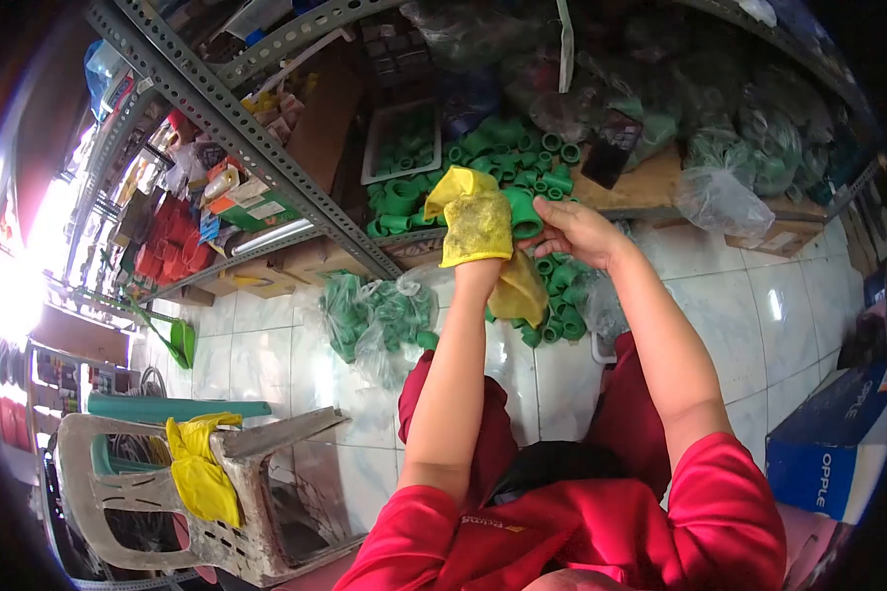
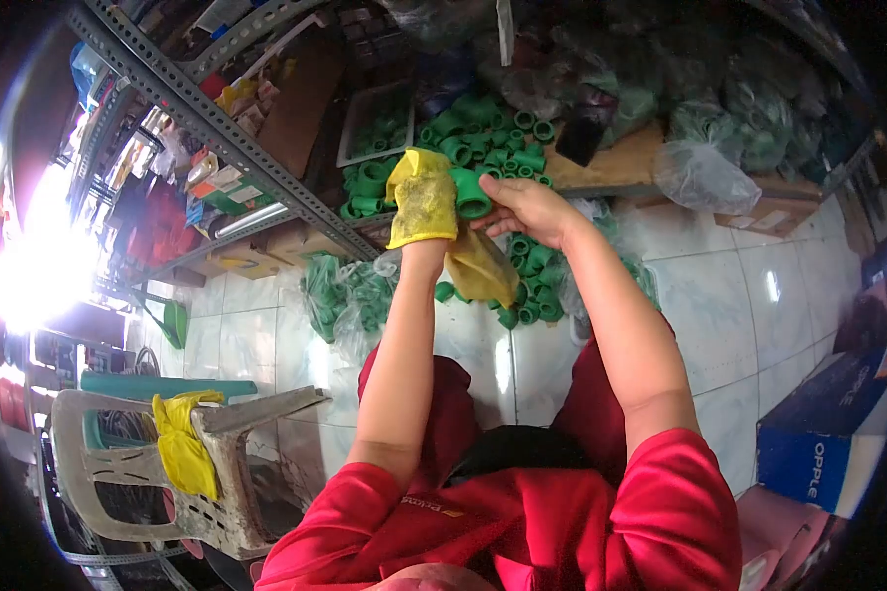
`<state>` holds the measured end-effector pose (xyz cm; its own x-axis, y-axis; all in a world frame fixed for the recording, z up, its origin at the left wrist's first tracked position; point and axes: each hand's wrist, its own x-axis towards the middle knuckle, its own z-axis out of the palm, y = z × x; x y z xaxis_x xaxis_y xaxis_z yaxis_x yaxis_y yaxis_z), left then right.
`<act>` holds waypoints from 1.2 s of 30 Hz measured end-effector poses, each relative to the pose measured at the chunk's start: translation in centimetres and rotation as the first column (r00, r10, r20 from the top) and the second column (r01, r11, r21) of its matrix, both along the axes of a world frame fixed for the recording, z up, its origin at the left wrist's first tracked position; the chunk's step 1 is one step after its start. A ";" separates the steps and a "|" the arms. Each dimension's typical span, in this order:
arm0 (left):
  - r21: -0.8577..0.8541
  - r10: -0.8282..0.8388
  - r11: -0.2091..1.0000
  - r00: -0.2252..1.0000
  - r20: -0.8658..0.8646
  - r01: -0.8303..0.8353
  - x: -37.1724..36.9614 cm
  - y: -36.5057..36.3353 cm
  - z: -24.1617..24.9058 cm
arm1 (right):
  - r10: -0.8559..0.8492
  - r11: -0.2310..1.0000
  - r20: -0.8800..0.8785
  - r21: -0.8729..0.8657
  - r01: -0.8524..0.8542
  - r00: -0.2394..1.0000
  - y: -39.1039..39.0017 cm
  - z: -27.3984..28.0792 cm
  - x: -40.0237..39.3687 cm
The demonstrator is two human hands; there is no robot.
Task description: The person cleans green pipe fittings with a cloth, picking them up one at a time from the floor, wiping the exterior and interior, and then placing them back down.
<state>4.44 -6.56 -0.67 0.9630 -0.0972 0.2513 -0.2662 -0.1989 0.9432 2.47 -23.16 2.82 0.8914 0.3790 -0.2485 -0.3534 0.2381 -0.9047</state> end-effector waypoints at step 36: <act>-0.798 -0.376 0.594 0.839 -0.392 -0.107 0.2 -0.5 0.8 | 0.057 0.705 0.890 -0.357 0.613 0.453 3.7 0.5 -1.4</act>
<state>4.69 -7.02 0.10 0.9527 -0.2409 -0.1853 0.3003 0.6531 0.6952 1.07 -19.44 3.36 0.7968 0.1416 0.5873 0.5715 -0.4921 -0.6567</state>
